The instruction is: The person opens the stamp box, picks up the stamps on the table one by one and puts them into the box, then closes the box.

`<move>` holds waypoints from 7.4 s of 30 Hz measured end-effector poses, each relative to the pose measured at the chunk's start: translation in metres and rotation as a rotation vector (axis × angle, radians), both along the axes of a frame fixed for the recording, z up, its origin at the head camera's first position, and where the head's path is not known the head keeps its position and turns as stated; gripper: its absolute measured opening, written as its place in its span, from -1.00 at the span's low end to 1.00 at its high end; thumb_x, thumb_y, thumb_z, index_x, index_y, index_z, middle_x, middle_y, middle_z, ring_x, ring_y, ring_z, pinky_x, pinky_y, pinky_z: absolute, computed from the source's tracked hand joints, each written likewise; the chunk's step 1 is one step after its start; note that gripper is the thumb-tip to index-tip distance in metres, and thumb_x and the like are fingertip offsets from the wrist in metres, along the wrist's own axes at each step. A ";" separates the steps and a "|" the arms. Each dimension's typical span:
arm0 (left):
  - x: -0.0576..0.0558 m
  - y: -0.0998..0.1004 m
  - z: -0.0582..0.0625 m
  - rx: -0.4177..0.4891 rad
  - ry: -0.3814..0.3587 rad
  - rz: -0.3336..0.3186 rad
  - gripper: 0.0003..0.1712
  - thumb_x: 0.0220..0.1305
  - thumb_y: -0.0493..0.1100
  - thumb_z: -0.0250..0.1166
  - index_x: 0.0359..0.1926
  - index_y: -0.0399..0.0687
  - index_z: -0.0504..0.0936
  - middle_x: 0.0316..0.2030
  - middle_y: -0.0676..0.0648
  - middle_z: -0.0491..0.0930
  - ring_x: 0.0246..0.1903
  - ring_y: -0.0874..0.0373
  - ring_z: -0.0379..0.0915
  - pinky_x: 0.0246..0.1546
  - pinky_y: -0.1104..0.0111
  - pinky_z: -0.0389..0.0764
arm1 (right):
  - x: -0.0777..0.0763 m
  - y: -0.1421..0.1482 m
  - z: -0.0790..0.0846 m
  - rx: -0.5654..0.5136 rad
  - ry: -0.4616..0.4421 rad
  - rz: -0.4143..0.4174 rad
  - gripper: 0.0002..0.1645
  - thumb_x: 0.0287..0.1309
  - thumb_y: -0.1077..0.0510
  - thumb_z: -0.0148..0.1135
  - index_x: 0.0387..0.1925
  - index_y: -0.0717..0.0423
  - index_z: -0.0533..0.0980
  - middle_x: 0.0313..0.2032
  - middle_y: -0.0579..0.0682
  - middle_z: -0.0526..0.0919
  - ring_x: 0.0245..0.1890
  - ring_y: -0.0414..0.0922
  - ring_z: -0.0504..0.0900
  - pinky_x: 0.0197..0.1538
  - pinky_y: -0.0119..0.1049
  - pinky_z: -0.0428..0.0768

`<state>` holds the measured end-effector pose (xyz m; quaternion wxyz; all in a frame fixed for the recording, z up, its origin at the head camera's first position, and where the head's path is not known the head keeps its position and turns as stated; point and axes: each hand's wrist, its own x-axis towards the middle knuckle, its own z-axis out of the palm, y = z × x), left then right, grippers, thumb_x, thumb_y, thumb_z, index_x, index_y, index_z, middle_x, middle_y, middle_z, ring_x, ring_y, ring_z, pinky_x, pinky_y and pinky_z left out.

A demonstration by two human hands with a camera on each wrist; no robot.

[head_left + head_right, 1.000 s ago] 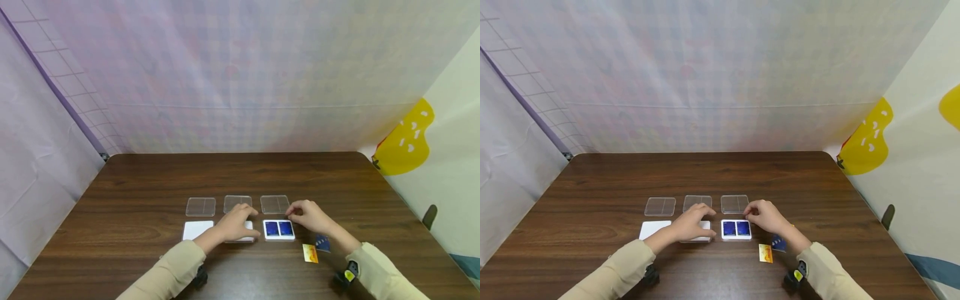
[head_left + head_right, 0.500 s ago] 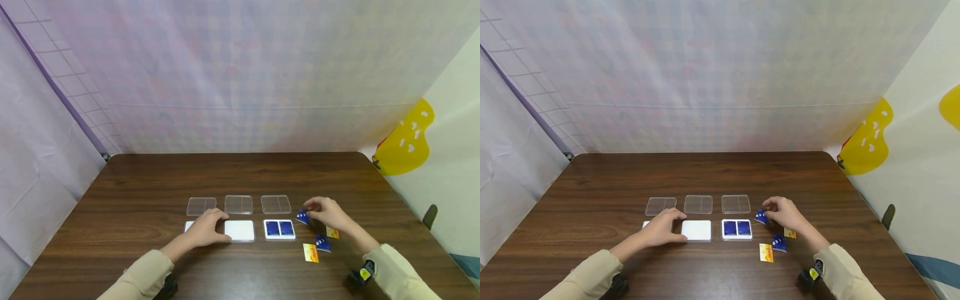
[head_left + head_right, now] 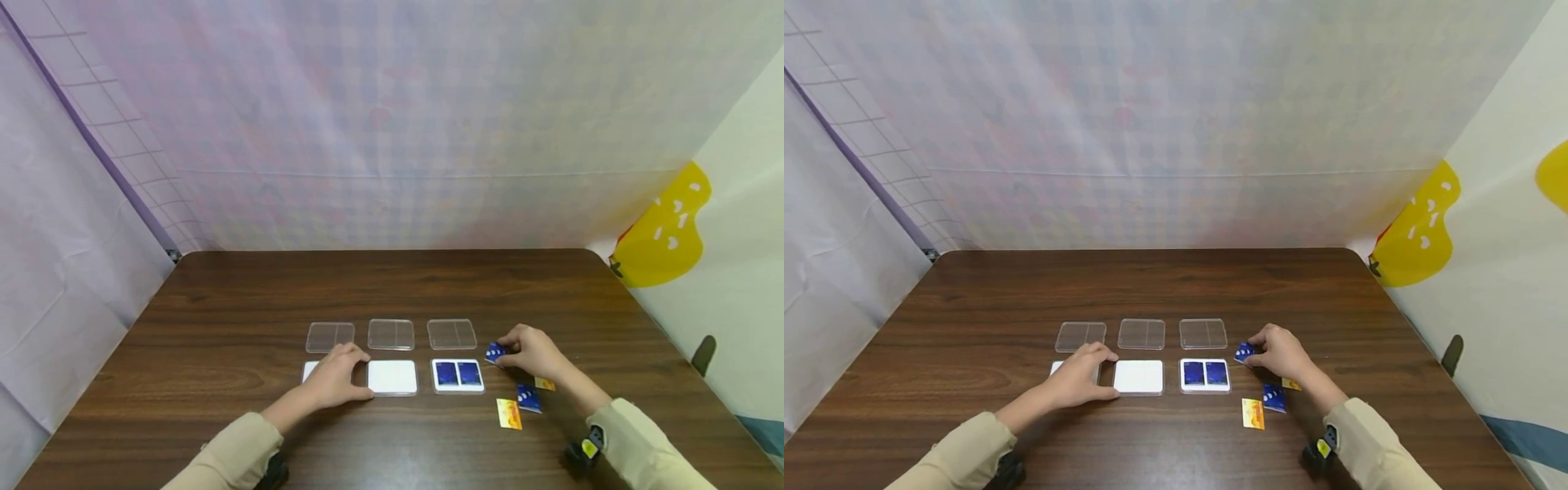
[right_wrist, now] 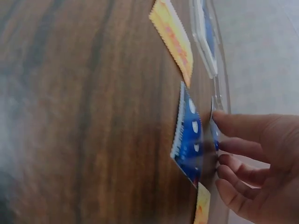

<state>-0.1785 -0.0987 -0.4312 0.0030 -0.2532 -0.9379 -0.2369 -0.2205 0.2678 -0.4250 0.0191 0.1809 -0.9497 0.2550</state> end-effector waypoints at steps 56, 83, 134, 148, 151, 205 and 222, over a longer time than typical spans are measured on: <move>-0.001 -0.003 0.000 0.010 -0.055 -0.024 -0.36 -0.13 0.04 0.43 -0.06 -0.25 0.53 -0.08 -0.13 0.46 -0.06 -0.01 0.35 -0.01 0.13 0.42 | -0.016 -0.013 0.046 -0.390 -0.576 0.129 -0.70 0.05 0.30 0.18 -0.21 0.48 0.53 -0.22 0.21 0.62 -0.29 -0.12 0.59 -0.26 -0.21 0.62; 0.000 -0.002 0.000 0.025 -0.031 -0.014 -0.38 -0.18 0.03 0.45 -0.11 -0.25 0.55 -0.13 -0.11 0.48 -0.11 0.00 0.36 -0.04 0.17 0.43 | -0.014 -0.135 0.022 -0.491 -0.678 0.229 -0.79 -0.09 0.42 0.19 -0.33 0.49 0.56 -0.43 0.08 0.66 -0.52 -0.23 0.57 -0.44 -0.41 0.58; -0.001 -0.002 0.000 0.046 -0.035 -0.028 -0.39 -0.18 0.02 0.45 -0.11 -0.26 0.55 -0.15 -0.10 0.48 -0.12 0.01 0.36 -0.04 0.17 0.42 | 0.006 -0.191 0.002 -0.058 0.049 0.230 -0.90 -0.35 0.36 0.31 -0.60 0.17 0.61 -0.64 -0.06 0.62 -0.60 -0.24 0.53 -0.44 -0.42 0.47; 0.000 -0.001 0.000 0.032 -0.025 -0.020 -0.39 -0.19 0.03 0.45 -0.12 -0.25 0.55 -0.15 -0.10 0.48 -0.10 0.01 0.36 -0.03 0.17 0.42 | 0.011 -0.137 0.030 -0.225 -0.095 0.245 -0.85 -0.11 0.32 0.21 -0.41 0.29 0.60 -0.55 -0.08 0.59 -0.57 -0.33 0.46 -0.49 -0.47 0.49; 0.000 -0.001 0.000 0.026 -0.029 -0.018 -0.38 -0.18 0.04 0.44 -0.11 -0.24 0.55 -0.13 -0.10 0.48 -0.09 0.01 0.36 -0.02 0.17 0.42 | 0.014 -0.117 0.033 -0.223 -0.102 0.241 -0.86 -0.09 0.31 0.22 -0.40 0.29 0.60 -0.53 -0.09 0.60 -0.53 -0.32 0.49 -0.44 -0.47 0.50; 0.000 -0.001 0.000 0.016 -0.022 -0.023 -0.38 -0.17 0.04 0.44 -0.10 -0.24 0.55 -0.13 -0.10 0.48 -0.10 0.01 0.36 -0.03 0.18 0.43 | 0.036 0.032 0.013 0.041 -0.277 0.204 -0.61 -0.42 0.26 0.47 -0.42 0.20 0.49 -0.53 -0.12 0.50 -0.49 -0.26 0.44 -0.45 -0.42 0.44; -0.001 -0.001 0.001 0.015 -0.031 -0.021 -0.37 -0.17 0.04 0.44 -0.09 -0.25 0.54 -0.13 -0.10 0.48 -0.09 0.01 0.36 -0.02 0.17 0.42 | 0.019 0.038 0.020 -0.036 -0.323 0.340 -0.95 0.07 0.23 0.20 -0.47 0.12 0.53 -0.53 -0.17 0.51 -0.56 -0.37 0.39 -0.54 -0.45 0.43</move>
